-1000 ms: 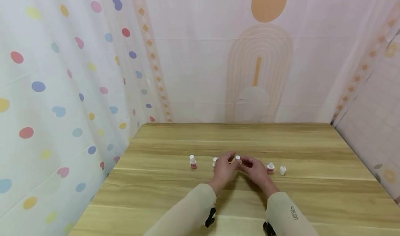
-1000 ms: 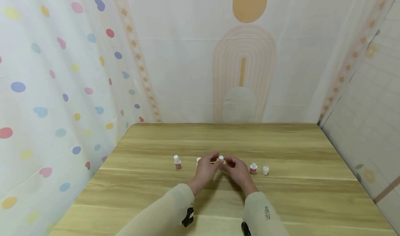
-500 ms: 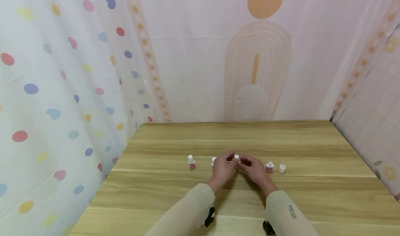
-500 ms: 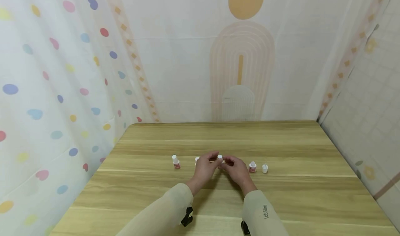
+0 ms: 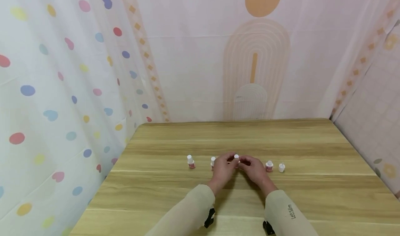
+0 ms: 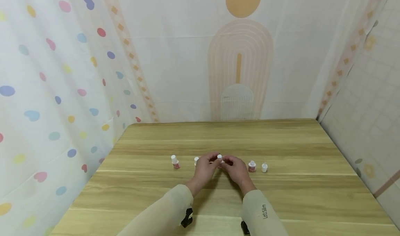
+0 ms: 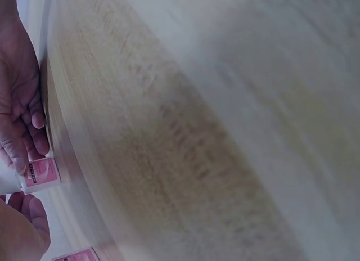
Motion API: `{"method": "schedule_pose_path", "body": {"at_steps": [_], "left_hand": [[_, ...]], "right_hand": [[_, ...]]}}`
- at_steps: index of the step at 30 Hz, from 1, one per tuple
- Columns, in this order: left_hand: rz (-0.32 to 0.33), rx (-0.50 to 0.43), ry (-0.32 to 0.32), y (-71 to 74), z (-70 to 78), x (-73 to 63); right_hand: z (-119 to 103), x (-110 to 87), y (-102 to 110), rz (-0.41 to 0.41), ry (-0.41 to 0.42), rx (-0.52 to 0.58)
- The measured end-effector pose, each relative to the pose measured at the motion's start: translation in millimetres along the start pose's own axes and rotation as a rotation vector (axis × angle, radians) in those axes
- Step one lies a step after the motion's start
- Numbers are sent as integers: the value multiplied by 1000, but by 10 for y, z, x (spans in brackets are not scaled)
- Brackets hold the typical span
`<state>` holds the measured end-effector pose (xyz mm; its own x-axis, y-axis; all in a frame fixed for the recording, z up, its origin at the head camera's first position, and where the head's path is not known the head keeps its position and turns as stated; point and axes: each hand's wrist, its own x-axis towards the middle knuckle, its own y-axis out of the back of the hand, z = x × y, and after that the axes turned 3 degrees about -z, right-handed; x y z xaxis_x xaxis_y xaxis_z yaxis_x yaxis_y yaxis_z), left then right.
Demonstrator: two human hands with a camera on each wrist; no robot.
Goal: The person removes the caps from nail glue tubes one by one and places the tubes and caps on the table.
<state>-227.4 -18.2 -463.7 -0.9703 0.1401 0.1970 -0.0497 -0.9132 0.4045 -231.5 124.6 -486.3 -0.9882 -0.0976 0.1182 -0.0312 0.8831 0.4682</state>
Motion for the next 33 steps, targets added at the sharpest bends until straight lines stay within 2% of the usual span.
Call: {"method": "schedule_pose_path", "body": {"at_steps": [6,18,27,33], "left_hand": [[8,16,-40,-11,-15,0],[96,4,-8,-91,-26,29],[66,-38,18,-83,-27,-19],[93,-5,10,-74,-23,7]], "right_hand": [[1,-4,15,-6,-10,-1],[9,-11,36,-26,-1,-23],[31,-25,36,-41,5,-25],[24,-16,39,-32,11,-9]]}}
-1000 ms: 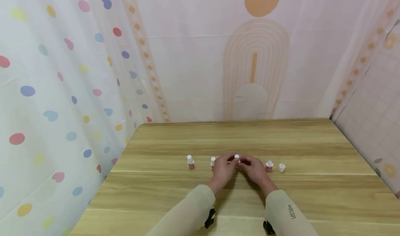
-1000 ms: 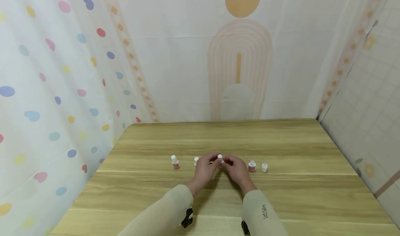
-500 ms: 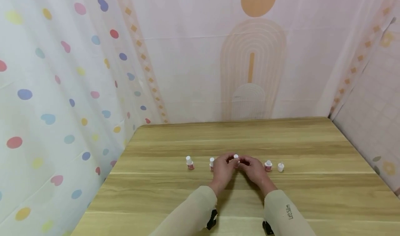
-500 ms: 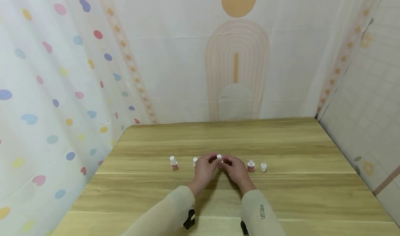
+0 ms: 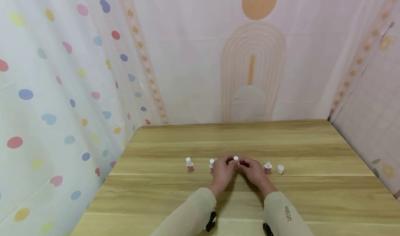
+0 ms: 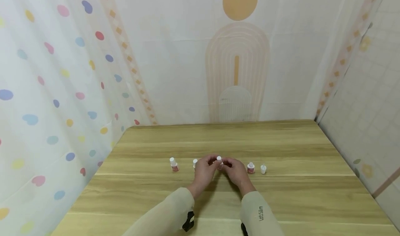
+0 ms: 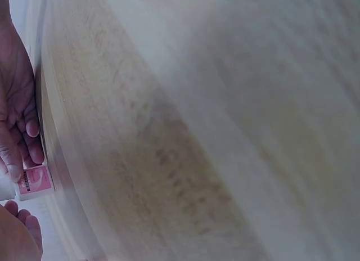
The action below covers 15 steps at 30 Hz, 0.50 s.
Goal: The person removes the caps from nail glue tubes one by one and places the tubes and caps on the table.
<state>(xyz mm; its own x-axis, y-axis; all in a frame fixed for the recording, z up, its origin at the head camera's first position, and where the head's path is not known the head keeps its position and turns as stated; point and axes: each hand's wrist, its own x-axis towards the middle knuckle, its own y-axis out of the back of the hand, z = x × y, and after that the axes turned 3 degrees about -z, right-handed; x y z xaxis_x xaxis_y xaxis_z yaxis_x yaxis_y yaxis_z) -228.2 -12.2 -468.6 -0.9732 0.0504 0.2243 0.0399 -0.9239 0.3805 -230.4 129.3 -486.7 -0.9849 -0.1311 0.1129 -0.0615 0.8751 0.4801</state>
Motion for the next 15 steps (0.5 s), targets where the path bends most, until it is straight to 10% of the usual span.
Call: {"method": "schedule_pose_path", "body": {"at_steps": [15], "left_hand": [[-7,-43,4,-9,-15,-15]], "right_hand": [[-11,3,0,-10,-24,15]]}}
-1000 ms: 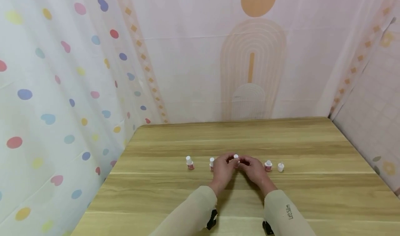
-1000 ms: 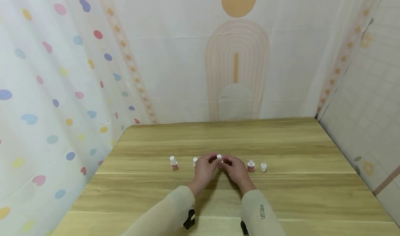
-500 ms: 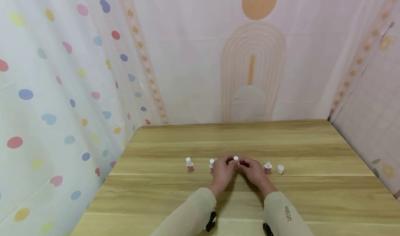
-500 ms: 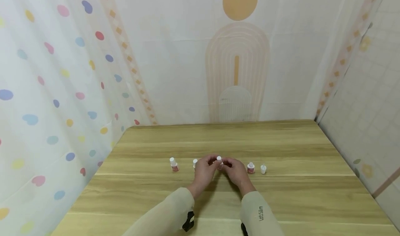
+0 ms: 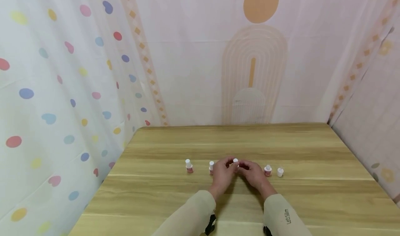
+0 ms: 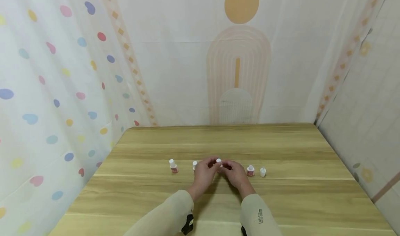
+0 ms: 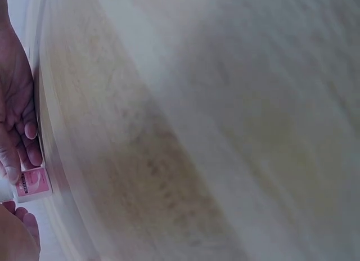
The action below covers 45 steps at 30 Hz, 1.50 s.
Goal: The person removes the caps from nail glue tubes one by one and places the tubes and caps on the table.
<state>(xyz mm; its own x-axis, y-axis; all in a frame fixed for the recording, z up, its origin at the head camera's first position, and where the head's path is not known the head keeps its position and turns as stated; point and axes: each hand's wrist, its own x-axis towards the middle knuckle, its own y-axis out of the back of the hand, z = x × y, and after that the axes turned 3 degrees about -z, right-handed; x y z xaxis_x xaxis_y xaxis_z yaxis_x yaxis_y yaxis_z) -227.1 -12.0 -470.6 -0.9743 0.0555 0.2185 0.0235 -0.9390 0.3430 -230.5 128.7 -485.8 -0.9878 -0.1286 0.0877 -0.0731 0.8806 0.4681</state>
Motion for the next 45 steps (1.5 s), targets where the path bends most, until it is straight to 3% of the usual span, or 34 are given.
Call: {"method": "schedule_pose_path", "body": {"at_steps": [12,18,31,39,45], "left_hand": [[29,6,41,-11,1,-17],[9,19,24,-20,-22,-23],[41,21,34,-25,-14,-14],[42,-16,-20,-33,-21,-13],[50,-12,15,-36,-12,-14]], "right_hand": [[38,-9,-21,-14,-4,-11],[20,-37,-20,0,3,-8],[-4,-31,-9,-7,-2,-14],[0,0,-5,-1,12,-22],[16,-4,-12,-11,8,-18]]}}
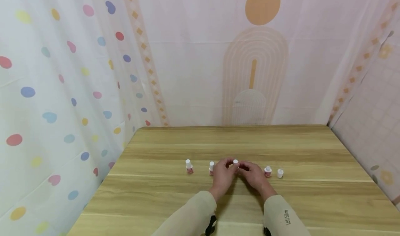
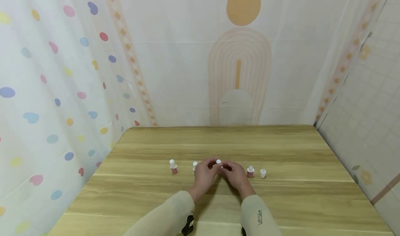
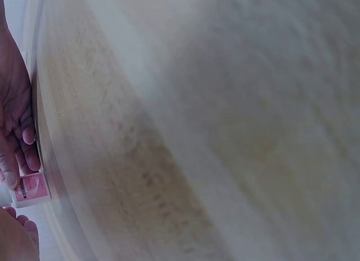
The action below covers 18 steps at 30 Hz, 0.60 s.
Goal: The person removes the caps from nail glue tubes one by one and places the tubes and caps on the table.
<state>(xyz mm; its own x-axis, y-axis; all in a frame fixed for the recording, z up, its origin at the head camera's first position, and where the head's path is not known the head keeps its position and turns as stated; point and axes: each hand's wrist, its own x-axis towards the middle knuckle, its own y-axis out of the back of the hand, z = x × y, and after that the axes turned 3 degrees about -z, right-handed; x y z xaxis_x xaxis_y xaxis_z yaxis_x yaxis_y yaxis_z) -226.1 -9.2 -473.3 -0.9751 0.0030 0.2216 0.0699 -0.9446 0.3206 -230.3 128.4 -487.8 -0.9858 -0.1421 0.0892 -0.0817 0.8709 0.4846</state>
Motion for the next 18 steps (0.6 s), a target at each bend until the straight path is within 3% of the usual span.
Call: {"method": "schedule_pose_path", "body": {"at_steps": [4,14,18], "left_hand": [[0,-1,18,-7,-7,10],[-6,-13,-35,-5,-10,-16],[-2,-11,-12,-7,11,-14]], "right_hand": [[4,-4,4,-4,-8,-1],[-2,-5,11,-6,-8,-10],[-2,-4,10,-8,2,-9]]}}
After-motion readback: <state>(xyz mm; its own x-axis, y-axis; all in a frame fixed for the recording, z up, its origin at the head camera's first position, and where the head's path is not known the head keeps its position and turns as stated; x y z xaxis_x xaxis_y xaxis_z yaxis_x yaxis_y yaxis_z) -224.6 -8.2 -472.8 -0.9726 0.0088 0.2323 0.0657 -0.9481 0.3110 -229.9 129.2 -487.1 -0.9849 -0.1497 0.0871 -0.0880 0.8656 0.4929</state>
